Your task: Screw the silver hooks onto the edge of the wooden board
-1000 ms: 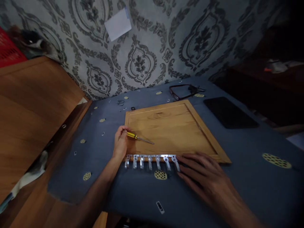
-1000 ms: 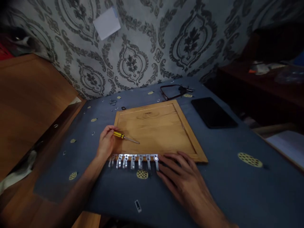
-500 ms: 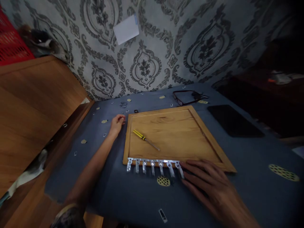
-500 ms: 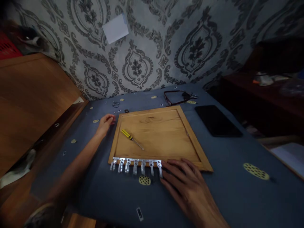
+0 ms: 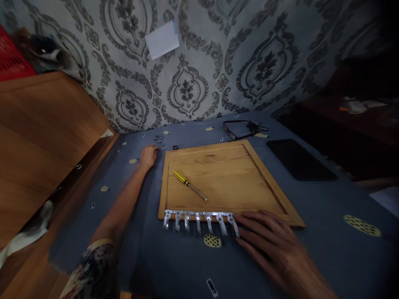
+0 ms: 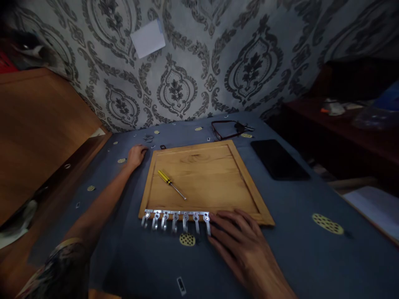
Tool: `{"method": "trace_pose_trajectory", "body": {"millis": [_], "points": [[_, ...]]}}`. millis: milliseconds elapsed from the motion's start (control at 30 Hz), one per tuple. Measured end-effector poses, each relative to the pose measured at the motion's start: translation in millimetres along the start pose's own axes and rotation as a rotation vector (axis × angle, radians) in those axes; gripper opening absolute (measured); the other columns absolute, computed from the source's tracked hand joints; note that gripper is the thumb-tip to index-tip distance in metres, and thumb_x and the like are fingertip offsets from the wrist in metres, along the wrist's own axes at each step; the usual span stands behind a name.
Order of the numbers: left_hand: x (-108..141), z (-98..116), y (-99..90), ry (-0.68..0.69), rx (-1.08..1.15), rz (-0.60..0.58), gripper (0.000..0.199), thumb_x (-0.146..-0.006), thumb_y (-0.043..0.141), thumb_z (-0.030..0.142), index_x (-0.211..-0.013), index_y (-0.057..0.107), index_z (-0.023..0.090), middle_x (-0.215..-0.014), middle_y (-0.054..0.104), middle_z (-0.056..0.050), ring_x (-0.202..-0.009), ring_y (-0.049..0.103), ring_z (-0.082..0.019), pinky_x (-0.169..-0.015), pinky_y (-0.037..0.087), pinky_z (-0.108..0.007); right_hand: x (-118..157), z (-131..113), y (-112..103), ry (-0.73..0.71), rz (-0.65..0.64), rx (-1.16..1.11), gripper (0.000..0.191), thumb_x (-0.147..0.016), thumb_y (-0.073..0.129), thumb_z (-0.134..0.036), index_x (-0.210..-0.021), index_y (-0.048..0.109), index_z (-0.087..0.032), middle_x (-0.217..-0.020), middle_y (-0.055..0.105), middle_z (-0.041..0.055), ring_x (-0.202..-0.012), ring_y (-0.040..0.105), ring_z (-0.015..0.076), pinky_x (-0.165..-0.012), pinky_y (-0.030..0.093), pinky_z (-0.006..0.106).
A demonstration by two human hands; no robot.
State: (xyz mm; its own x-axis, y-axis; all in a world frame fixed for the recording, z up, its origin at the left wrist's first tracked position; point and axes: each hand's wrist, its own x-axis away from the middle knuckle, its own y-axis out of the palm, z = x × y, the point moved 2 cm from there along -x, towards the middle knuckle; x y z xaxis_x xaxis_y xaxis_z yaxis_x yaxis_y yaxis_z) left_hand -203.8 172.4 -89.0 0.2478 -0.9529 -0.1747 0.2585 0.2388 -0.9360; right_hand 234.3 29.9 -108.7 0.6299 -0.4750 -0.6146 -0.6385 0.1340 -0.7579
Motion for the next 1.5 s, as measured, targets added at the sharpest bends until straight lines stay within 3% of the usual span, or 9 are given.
{"method": "trace_pose_trajectory", "body": {"millis": [367,600,767,833,933,1000,1100,1233,1500], "points": [[-10,-3,-15.4,-0.054,-0.029,-0.084,0.037,-0.097,0.061,0.038,-0.127,0.059,0.016,-0.128,0.062,-0.011,-0.110,0.064,-0.023,-0.093,0.057,-0.044,-1,-3,-1,0.018,-0.021,0.008,0.027,-0.099,0.054,-0.033,-0.115,0.075,-0.034,-0.111,0.079,0.0023,-0.103,0.071,0.0250,-0.090,0.057,0.048],[7,4,-18.2,-0.091,0.137,-0.017,0.038,-0.096,0.062,0.038,-0.127,0.059,0.016,-0.128,0.061,-0.011,-0.111,0.064,-0.023,-0.094,0.057,-0.045,0,-11,1,0.122,-0.023,-0.066,0.021,-0.099,0.057,-0.028,-0.108,0.076,-0.030,-0.114,0.078,0.0028,-0.107,0.067,0.0229,-0.095,0.052,0.048],[24,16,-36.9,-0.057,0.291,0.083,0.037,-0.096,0.062,0.038,-0.125,0.060,0.015,-0.124,0.063,-0.010,-0.108,0.065,-0.022,-0.091,0.058,-0.044,0,-11,0,0.132,-0.008,-0.078,0.017,-0.099,0.059,-0.029,-0.100,0.076,-0.025,-0.113,0.078,0.0026,-0.108,0.066,0.0215,-0.099,0.047,0.045],[36,29,-46.8,-0.034,0.323,0.107,0.030,-0.096,0.063,0.036,-0.116,0.063,0.014,-0.113,0.066,-0.008,-0.097,0.066,-0.019,-0.084,0.059,-0.038,1,-11,1,0.136,-0.018,-0.087,0.017,-0.099,0.059,-0.029,-0.101,0.075,-0.025,-0.113,0.078,0.0023,-0.110,0.065,0.0220,-0.100,0.046,0.046],[61,64,-54.9,0.058,0.398,0.128,0.004,-0.083,0.070,0.015,-0.085,0.068,0.013,-0.077,0.065,0.001,-0.065,0.059,-0.010,-0.064,0.052,-0.023,1,-11,1,0.150,-0.023,-0.098,0.017,-0.099,0.059,-0.029,-0.103,0.075,-0.026,-0.115,0.077,0.0011,-0.110,0.064,0.0220,-0.101,0.044,0.046],[83,95,-52.7,0.131,0.464,0.080,0.008,-0.076,0.070,0.011,-0.082,0.070,0.015,-0.075,0.067,0.002,-0.062,0.059,-0.010,-0.059,0.050,-0.020,1,-12,0,0.150,-0.012,-0.101,0.017,-0.099,0.059,-0.029,-0.103,0.075,-0.025,-0.115,0.077,0.0012,-0.110,0.063,0.0219,-0.102,0.044,0.045],[119,144,-41.2,0.240,0.534,-0.058,0.009,-0.070,0.076,0.018,-0.079,0.074,0.017,-0.076,0.071,-0.001,-0.067,0.064,-0.012,-0.062,0.051,-0.021,1,-12,-1,0.147,-0.015,-0.109,0.019,-0.100,0.057,-0.030,-0.103,0.075,-0.023,-0.116,0.077,0.0018,-0.110,0.063,0.0218,-0.103,0.043,0.044],[155,193,-23.2,0.450,0.595,-0.368,0.009,-0.079,0.068,0.022,-0.084,0.075,0.018,-0.079,0.074,-0.002,-0.072,0.068,-0.015,-0.061,0.050,-0.022,1,-12,-3,0.162,-0.035,-0.126,0.022,-0.102,0.054,-0.030,-0.108,0.074,-0.024,-0.118,0.076,0.0022,-0.113,0.062,0.0223,-0.104,0.042,0.045],[165,214,-8.8,0.539,0.390,-0.518,0.015,-0.084,0.061,0.011,-0.089,0.074,0.017,-0.085,0.076,0.000,-0.078,0.070,-0.014,-0.073,0.051,-0.024,1,-13,0,0.176,-0.025,-0.158,0.020,-0.101,0.056,-0.027,-0.106,0.075,-0.024,-0.116,0.077,0.0016,-0.110,0.062,0.0228,-0.102,0.041,0.046]]}}
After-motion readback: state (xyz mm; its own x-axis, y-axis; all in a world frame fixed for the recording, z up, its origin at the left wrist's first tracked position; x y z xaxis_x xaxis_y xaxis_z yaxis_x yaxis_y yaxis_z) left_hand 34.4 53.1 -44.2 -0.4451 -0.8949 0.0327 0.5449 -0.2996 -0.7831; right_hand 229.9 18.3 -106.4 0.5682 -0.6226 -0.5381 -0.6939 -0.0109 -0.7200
